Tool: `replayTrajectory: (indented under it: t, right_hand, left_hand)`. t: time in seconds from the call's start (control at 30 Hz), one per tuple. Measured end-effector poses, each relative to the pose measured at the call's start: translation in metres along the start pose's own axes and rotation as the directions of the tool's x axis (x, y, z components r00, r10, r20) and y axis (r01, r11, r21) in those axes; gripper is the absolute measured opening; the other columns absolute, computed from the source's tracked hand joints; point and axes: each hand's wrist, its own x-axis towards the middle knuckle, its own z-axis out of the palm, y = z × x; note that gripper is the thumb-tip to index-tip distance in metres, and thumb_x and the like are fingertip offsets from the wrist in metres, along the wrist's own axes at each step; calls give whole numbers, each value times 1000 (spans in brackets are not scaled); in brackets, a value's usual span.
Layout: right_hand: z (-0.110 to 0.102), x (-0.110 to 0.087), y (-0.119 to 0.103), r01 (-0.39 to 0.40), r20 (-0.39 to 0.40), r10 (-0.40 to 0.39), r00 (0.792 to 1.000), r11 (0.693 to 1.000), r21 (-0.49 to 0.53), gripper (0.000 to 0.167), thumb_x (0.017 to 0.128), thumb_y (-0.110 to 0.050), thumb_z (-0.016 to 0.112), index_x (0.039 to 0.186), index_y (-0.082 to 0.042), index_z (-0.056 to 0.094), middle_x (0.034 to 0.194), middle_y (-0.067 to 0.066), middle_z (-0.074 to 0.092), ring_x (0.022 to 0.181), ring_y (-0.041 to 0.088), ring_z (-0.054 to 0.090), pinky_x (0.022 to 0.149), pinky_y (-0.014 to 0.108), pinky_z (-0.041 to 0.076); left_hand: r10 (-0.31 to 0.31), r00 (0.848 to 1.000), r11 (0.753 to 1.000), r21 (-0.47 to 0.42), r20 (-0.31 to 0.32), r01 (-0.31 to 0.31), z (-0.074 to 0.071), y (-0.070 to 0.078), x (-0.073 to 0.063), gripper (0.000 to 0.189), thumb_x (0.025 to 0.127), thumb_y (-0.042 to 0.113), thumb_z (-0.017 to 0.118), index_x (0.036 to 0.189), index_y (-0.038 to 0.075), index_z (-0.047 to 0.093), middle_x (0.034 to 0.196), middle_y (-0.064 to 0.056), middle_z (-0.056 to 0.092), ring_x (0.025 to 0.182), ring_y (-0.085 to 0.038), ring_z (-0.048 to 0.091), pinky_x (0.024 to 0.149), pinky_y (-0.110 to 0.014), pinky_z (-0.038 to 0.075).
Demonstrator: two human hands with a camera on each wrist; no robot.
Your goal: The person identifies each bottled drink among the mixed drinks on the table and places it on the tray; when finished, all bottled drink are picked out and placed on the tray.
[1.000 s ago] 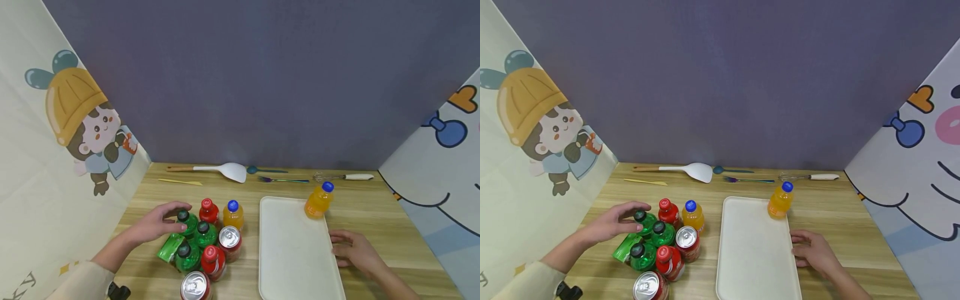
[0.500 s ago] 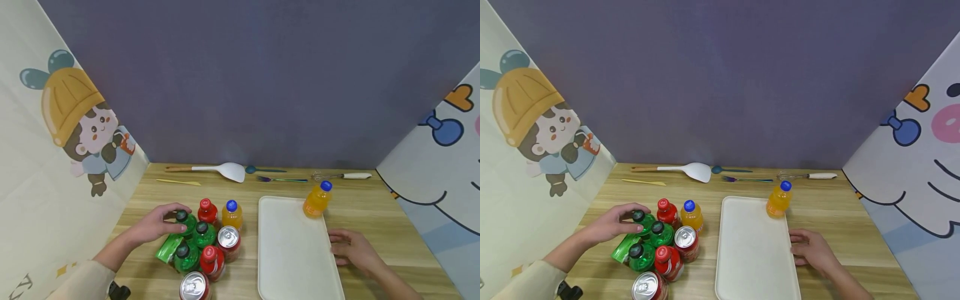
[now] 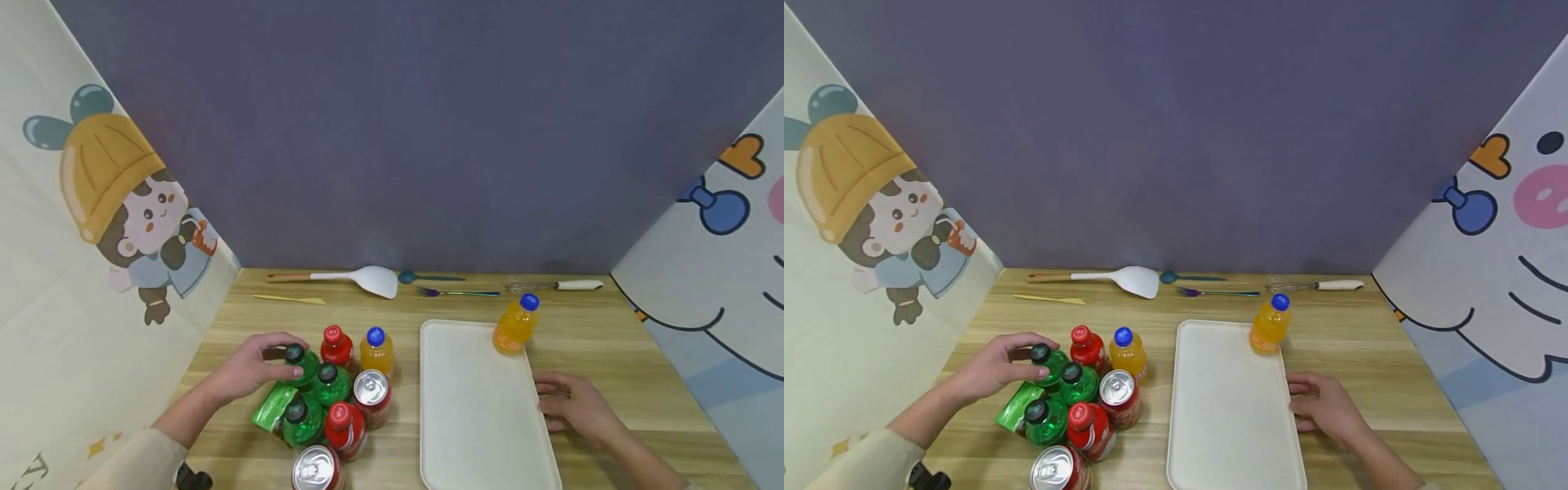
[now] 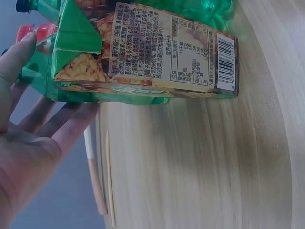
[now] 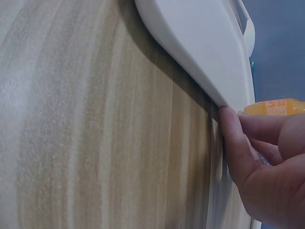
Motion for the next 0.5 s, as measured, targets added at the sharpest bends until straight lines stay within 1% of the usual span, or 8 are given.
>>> replayTrajectory:
  t: [0.1, 0.13, 0.2, 0.27, 0.33, 0.4, 0.5]
  right_hand:
    - [-2, -2, 2, 3, 1, -3, 1000, 1000, 4, 62, 93, 0, 69, 148, 12, 41, 137, 35, 54, 98, 28, 72, 74, 44, 64]
    - [-2, -3, 3, 4, 0, -4, 1000, 1000, 6, 62, 93, 0, 69, 148, 12, 41, 137, 35, 55, 98, 28, 72, 74, 44, 64]
    - [-2, -4, 3, 9, -7, -9, 1000, 1000, 7, 62, 93, 0, 70, 147, 12, 42, 136, 34, 56, 97, 27, 72, 73, 44, 64]
    - [0, -5, 3, 24, -4, -24, 1000, 1000, 9, 62, 93, -1, 70, 147, 13, 42, 135, 34, 56, 97, 27, 72, 73, 44, 64]
    - [2, -5, 2, 45, -1, -45, 999, 999, 17, 61, 93, -1, 70, 146, 13, 43, 135, 35, 57, 97, 27, 72, 72, 43, 64]
    - [3, -6, 2, 71, 12, -71, 997, 997, 29, 61, 93, -1, 70, 146, 14, 43, 135, 36, 57, 98, 27, 72, 72, 43, 64]
    - [3, -7, 3, 89, 19, -90, 996, 995, 43, 61, 93, -1, 70, 145, 15, 43, 134, 36, 57, 99, 27, 72, 72, 43, 64]
  left_hand:
    - [0, 1000, 999, -43, -17, -1, 2, 1, 2, 39, 87, 20, 83, 121, 7, 71, 123, -12, 71, 118, -35, 64, 93, -35, 55]
    - [-5, 1000, 998, -68, -23, 3, 2, 1, 2, 40, 86, 19, 83, 122, 5, 70, 124, -14, 70, 117, -35, 64, 90, -33, 57]
    - [-2, 999, 994, -108, -38, -2, 3, 0, 1, 41, 87, 15, 82, 123, 1, 68, 125, -20, 68, 114, -34, 65, 85, -33, 60]
    - [3, 998, 990, -139, -56, -11, 3, -2, 0, 42, 87, 12, 82, 123, -3, 67, 126, -24, 67, 111, -30, 67, 81, -34, 62]
    - [7, 998, 989, -150, -70, -18, 2, -5, -1, 41, 88, 10, 81, 123, -4, 66, 126, -26, 66, 107, -24, 69, 79, -35, 63]
    - [15, 997, 990, -138, -81, -26, 1, -6, -2, 39, 88, 10, 80, 122, -3, 66, 126, -25, 67, 105, -18, 70, 79, -34, 62]
    - [29, 996, 991, -131, -84, -40, 0, -6, -2, 39, 89, 10, 79, 122, -4, 66, 124, -25, 67, 103, -14, 70, 79, -34, 62]
